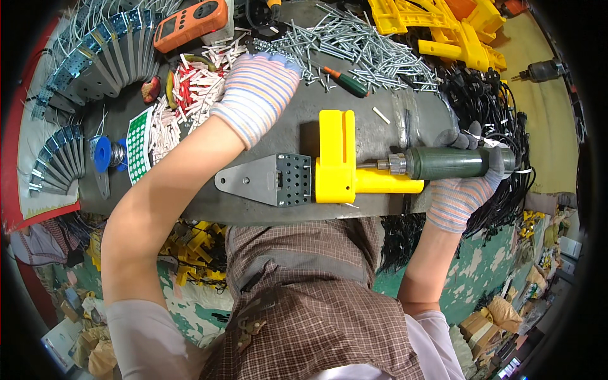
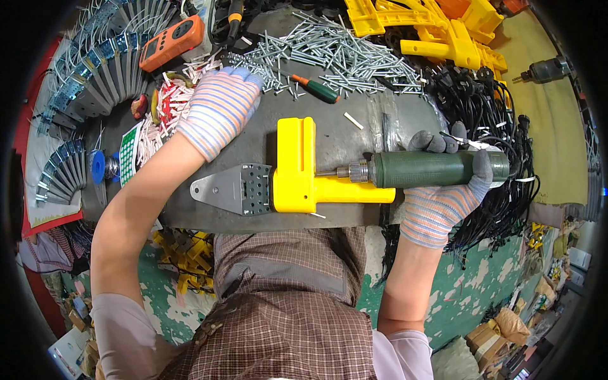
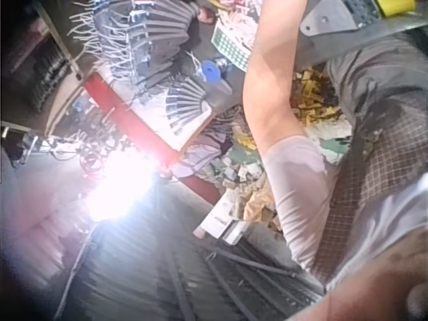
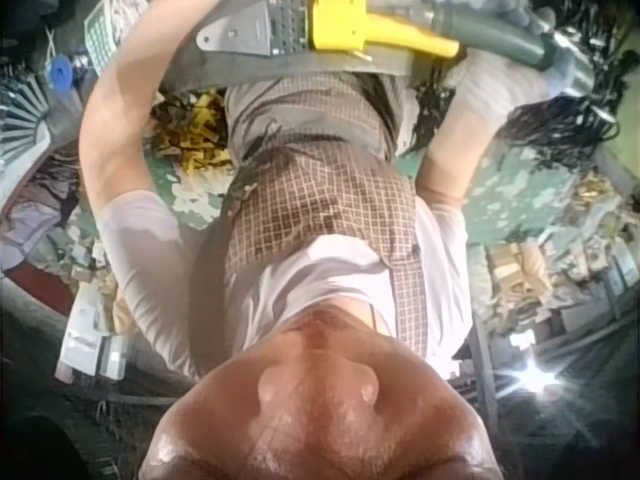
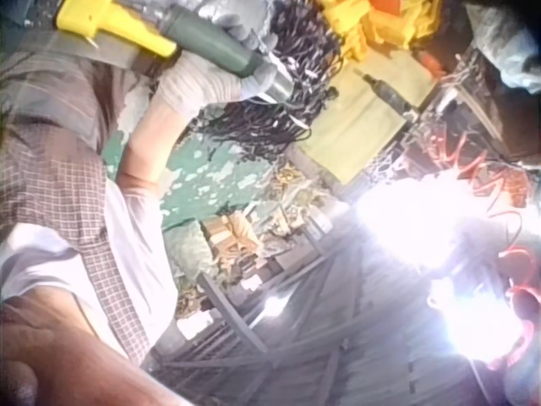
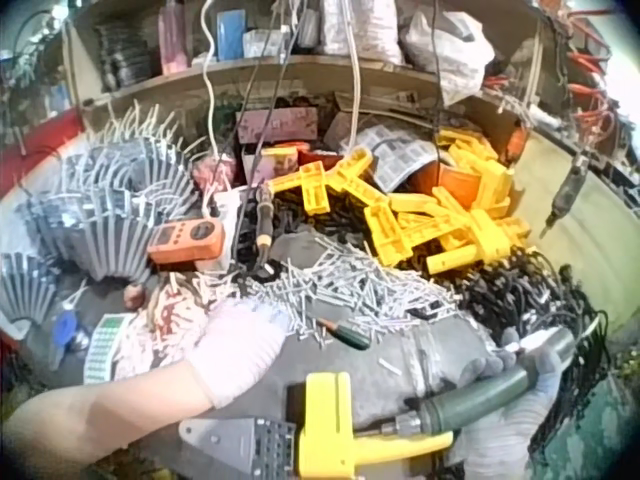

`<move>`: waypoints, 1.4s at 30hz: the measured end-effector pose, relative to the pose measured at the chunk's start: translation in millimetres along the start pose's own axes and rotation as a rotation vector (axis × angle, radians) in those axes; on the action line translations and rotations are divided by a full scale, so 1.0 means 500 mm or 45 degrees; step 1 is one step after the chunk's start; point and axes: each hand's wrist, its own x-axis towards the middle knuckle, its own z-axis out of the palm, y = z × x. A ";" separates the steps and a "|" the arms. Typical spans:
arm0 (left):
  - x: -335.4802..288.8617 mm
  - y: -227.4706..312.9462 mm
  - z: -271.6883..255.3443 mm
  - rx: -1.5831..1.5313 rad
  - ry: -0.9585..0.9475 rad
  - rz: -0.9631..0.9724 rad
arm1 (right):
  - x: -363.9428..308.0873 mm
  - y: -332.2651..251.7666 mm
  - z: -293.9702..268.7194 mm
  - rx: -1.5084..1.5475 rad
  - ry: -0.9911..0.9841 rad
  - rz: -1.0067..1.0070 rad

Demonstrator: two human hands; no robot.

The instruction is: The person assembles components for a heating device by soldering electrical wires, then secures a metal plate to a yellow plastic housing with screws using an electric screwdriver, and finally tests the device with a multimeter.

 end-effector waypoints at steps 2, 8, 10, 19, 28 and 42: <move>-0.024 -0.009 0.015 -0.179 0.081 -0.051 | -0.009 0.003 0.008 -0.035 0.018 -0.024; -0.050 -0.011 0.013 -0.608 0.154 -0.205 | 0.000 0.000 -0.002 0.002 -0.066 0.042; -0.089 0.032 -0.013 -0.949 0.158 -0.393 | 0.002 -0.001 -0.011 0.036 -0.089 0.032; -0.235 0.201 -0.029 -0.980 0.732 -0.713 | -0.009 -0.003 0.005 -0.015 -0.137 0.062; -0.236 0.193 -0.017 -1.015 0.753 -0.583 | -0.015 -0.003 0.013 -0.091 -0.067 0.034; -0.236 0.195 -0.015 -0.980 0.721 -0.558 | -0.013 0.003 0.008 0.027 -0.178 0.031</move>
